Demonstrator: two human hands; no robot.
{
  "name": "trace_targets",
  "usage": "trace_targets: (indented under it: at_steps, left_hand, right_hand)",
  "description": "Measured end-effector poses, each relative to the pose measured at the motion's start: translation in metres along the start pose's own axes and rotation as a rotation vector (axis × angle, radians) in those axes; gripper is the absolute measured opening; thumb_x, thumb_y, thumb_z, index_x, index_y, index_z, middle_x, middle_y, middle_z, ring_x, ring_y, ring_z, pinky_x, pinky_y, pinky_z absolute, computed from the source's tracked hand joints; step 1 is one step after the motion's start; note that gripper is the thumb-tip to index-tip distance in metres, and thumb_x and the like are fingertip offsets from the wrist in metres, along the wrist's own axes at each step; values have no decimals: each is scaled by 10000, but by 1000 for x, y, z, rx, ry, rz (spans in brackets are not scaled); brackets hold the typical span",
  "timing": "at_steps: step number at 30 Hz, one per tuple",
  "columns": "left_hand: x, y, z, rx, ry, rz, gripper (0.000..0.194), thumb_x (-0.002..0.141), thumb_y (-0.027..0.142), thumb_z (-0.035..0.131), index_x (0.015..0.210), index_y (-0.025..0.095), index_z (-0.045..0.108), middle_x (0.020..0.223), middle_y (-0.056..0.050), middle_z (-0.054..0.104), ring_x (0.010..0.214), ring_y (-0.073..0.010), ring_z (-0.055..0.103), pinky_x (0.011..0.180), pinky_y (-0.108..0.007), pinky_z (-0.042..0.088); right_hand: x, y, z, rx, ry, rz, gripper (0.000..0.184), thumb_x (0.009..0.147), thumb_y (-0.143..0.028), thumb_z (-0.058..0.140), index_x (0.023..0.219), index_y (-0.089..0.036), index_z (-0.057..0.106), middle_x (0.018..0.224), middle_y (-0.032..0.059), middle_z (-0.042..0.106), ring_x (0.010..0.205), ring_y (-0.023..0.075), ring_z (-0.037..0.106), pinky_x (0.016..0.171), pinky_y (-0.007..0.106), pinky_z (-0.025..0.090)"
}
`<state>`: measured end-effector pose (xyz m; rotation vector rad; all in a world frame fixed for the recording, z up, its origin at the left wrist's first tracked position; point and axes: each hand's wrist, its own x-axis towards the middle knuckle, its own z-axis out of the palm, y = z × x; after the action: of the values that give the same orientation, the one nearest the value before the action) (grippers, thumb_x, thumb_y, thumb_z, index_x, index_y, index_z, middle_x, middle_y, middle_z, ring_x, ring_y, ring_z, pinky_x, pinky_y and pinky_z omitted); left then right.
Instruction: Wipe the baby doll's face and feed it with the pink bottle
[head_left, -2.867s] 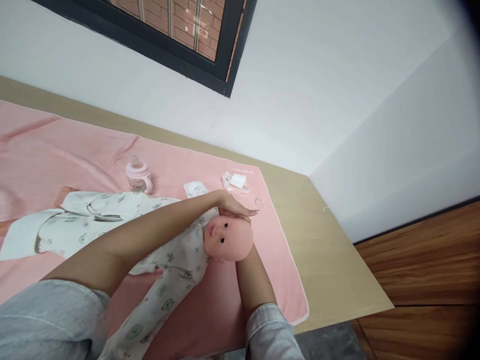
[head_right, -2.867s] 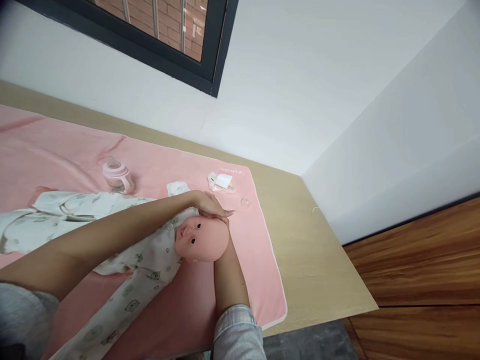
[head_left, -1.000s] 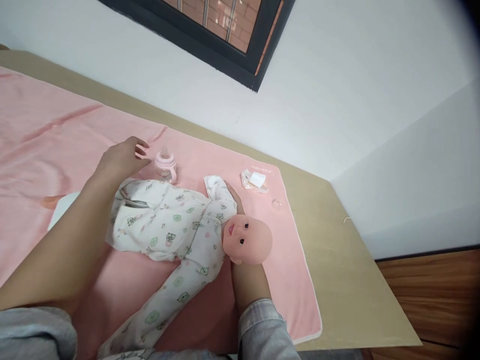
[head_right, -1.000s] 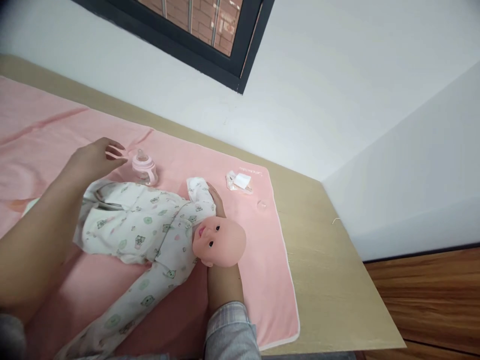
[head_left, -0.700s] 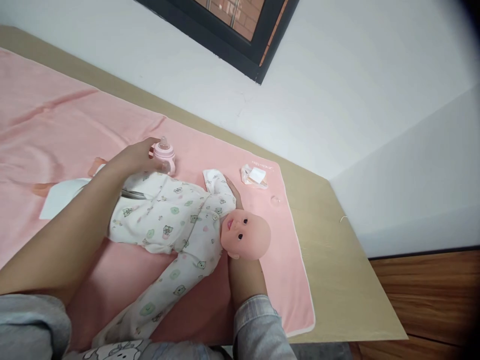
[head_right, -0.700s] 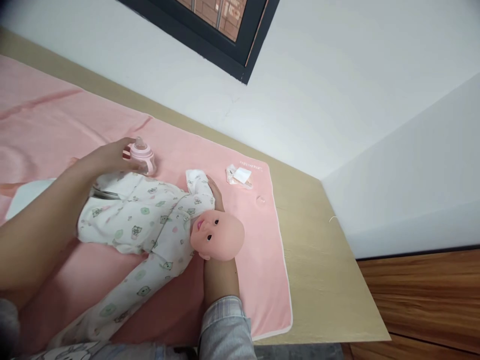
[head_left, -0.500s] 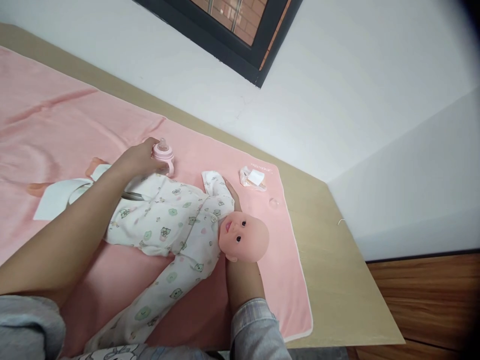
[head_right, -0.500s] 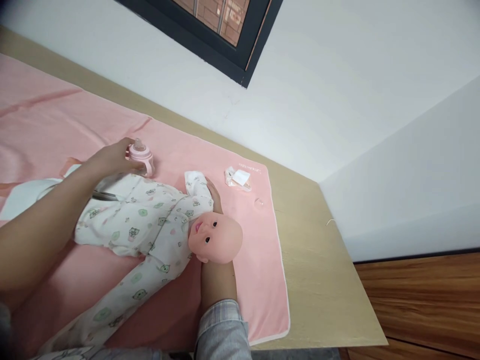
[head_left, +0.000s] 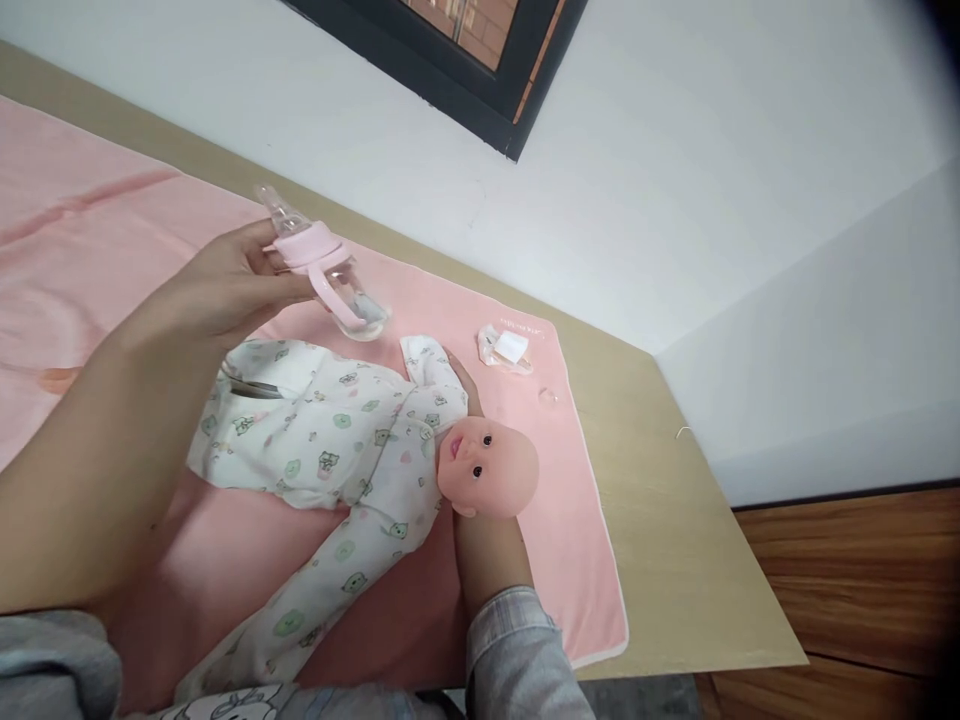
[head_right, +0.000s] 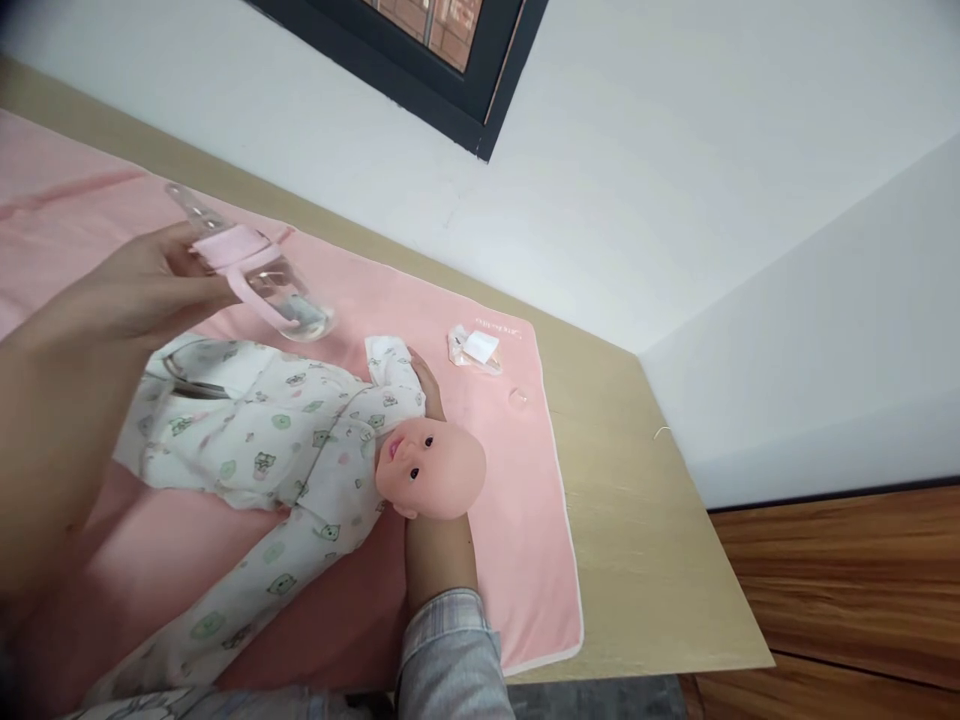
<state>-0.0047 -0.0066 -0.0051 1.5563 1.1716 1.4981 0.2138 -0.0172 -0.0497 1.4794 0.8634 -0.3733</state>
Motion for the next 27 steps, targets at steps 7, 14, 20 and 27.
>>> trace_targets:
  at_steps: [7, 14, 20, 27]
  left_hand:
    - [-14, 28, 6, 229, -9, -88, 809, 631, 672, 733, 1327, 291, 573, 1302, 42, 634, 1227, -258, 585, 968, -335, 534]
    - [-19, 25, 14, 125, -28, -51, 668, 715, 547, 747, 1306, 265, 617, 1181, 6, 678, 1116, -308, 648, 919, -420, 560]
    - [-31, 34, 28, 479, -34, 157, 716, 698, 338, 745, 1382, 282, 540, 1291, -24, 616, 1140, -262, 619, 820, -285, 539]
    - [-44, 42, 26, 930, -582, 410, 496, 856, 358, 661, 1331, 264, 553, 1222, -4, 655, 1059, -238, 611, 892, -345, 457]
  right_hand:
    - [-2, 3, 2, 219, 162, -28, 270, 513, -10, 793, 729, -163, 744, 977, 82, 744, 1144, 414, 661, 1110, 571, 398]
    - [12, -8, 2, 64, 85, 43, 278, 556, 8, 803, 812, -84, 747, 1002, 95, 734, 1217, 417, 615, 1124, 557, 344]
    - [5, -3, -4, -119, 26, -3, 263, 591, -121, 831, 844, -152, 763, 1018, 107, 749, 1091, 420, 687, 1109, 533, 445]
    - [20, 2, 20, 168, 612, -358, 167, 750, -337, 738, 915, -325, 767, 943, 18, 752, 1122, 366, 682, 920, 440, 615]
